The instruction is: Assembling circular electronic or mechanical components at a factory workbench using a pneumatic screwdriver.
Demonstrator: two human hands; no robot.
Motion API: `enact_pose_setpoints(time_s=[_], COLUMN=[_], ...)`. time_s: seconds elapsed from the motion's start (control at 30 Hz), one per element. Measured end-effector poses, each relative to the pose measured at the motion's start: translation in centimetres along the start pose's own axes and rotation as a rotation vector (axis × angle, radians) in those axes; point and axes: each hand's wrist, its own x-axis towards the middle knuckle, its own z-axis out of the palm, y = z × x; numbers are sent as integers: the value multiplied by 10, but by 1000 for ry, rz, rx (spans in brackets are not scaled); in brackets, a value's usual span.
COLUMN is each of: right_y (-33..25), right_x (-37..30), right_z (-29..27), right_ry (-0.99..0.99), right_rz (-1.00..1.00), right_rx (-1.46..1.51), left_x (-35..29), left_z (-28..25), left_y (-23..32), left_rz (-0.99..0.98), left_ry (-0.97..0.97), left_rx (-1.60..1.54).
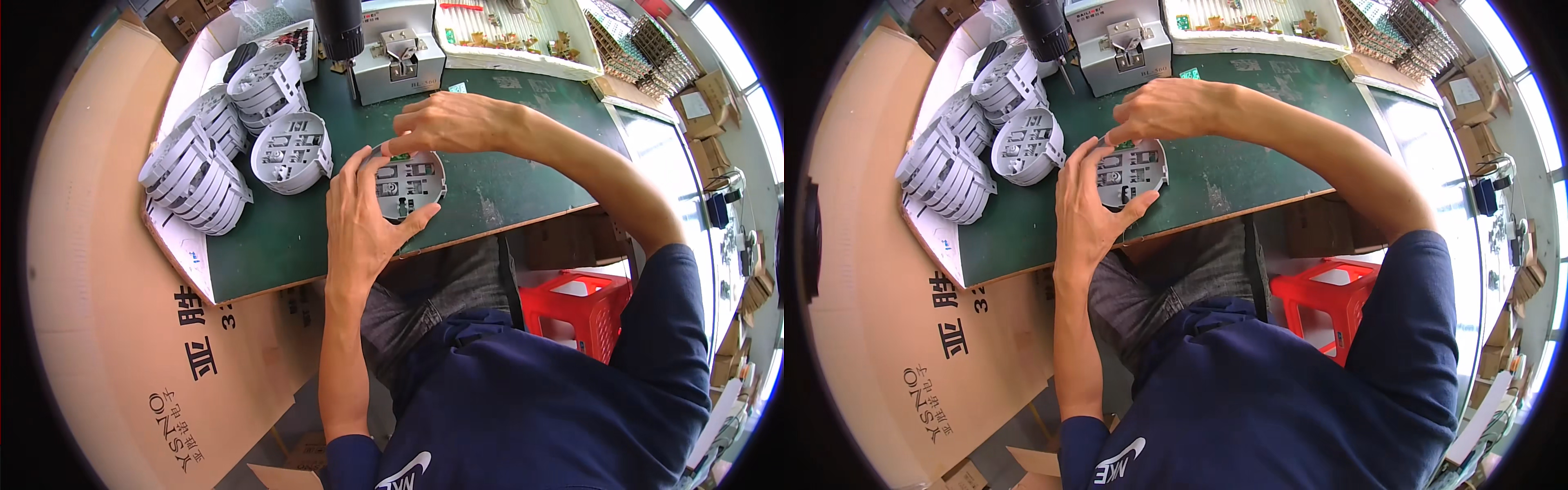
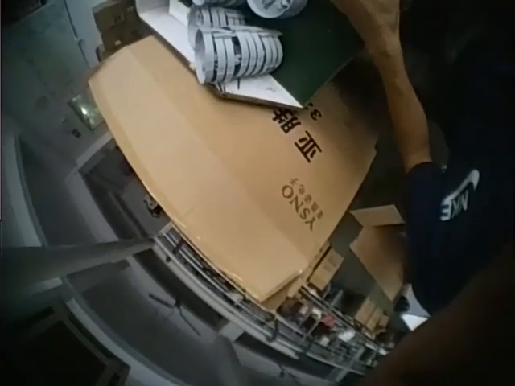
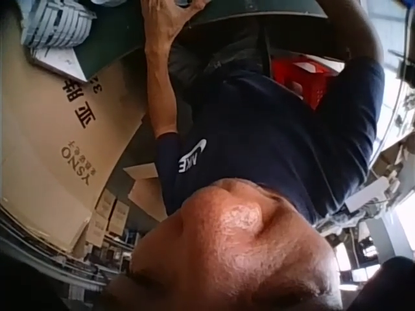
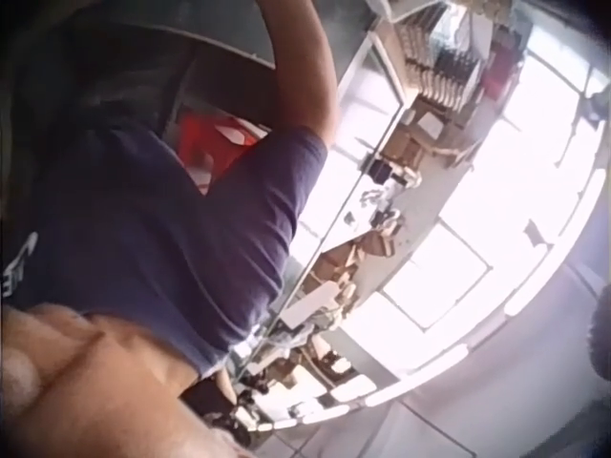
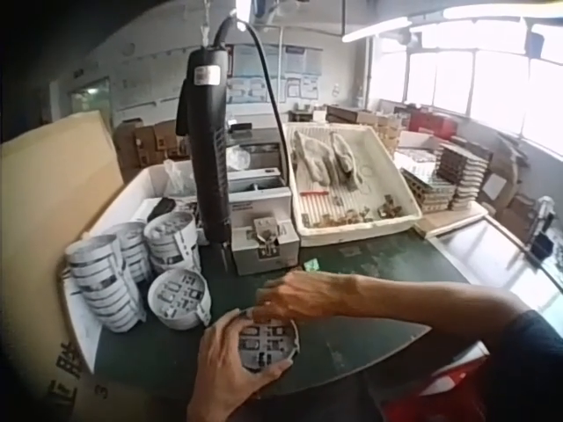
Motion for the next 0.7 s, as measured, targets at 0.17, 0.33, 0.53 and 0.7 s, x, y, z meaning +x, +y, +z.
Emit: enact_pose_setpoints(time_s=[0.17, 0.33, 0.53, 0.7], right_y=[5, -16, -47, -33], right_x=[-6, -28, -39, -34], right_z=[-5, -5, 12, 10], right_ry=[64, 362, 545, 463], right_rz=[-151, 90, 470, 477], right_rx=[-203, 362, 1465, 1869], left_x=[-1, -3, -9, -15], left_z=[4, -3, -6, -1], left_y=[-5, -3, 8, 5], left_rz=[35, 28, -6, -42], left_ry=[37, 44, 148, 171], left_rx=[-35, -61, -193, -126])
